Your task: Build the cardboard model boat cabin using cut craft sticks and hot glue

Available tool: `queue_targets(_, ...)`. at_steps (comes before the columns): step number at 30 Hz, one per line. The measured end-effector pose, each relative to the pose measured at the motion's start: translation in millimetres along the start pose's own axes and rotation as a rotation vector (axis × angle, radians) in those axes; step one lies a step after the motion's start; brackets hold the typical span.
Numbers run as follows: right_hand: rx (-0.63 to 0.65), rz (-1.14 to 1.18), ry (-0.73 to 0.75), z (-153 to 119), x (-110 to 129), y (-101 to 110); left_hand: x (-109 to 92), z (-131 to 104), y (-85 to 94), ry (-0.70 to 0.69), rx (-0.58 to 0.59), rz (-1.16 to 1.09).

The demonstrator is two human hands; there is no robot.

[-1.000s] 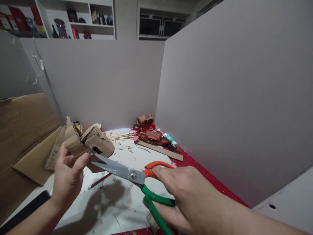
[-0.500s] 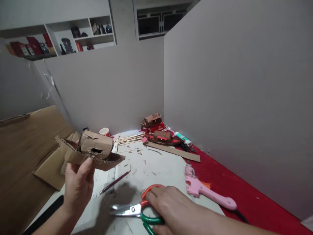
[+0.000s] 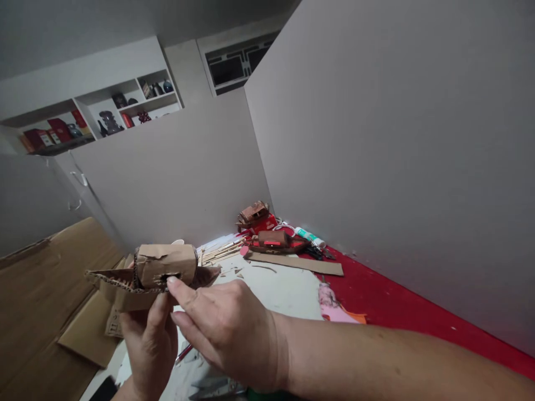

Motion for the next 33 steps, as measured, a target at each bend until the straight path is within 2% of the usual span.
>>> queue_targets(6, 0.034, 0.075, -0.069, -0.8, -0.4, 3.6, 6.2, -2.6, -1.2, -0.020, 0.017, -0.024)
queue_targets(12, 0.029, 0.141, -0.107, -1.2, 0.8, -3.1, -2.1, -4.4, -2.6, -0.040, 0.015, 0.079)
queue_targets(19, 0.088, 0.039, -0.031, -0.3, 5.5, 0.1, 0.1, -0.4, 3.9, -0.039, -0.032, 0.119)
queue_targets(23, 0.120, 0.030, -0.060, 0.1, 7.3, 1.6, -1.7, -0.4, 4.2, -0.074, -0.022, 0.155)
queue_targets(27, 0.125, 0.119, -0.176, -1.0, 5.3, 0.0, -3.1, -1.2, 0.3, -0.058, 0.029, 0.143)
queue_targets(33, 0.080, 0.365, -0.223, -1.8, 4.5, -5.9, -4.7, -1.4, -2.8, -0.061, 0.081, 0.117)
Point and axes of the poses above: each hand's wrist, its own z-axis towards the middle knuckle, its own y-axis out of the back of the hand, x = y × z, the point moved 3 cm from there along z, towards the middle knuckle, and after that the axes turned 12 degrees about x, right-handed, at the moved point
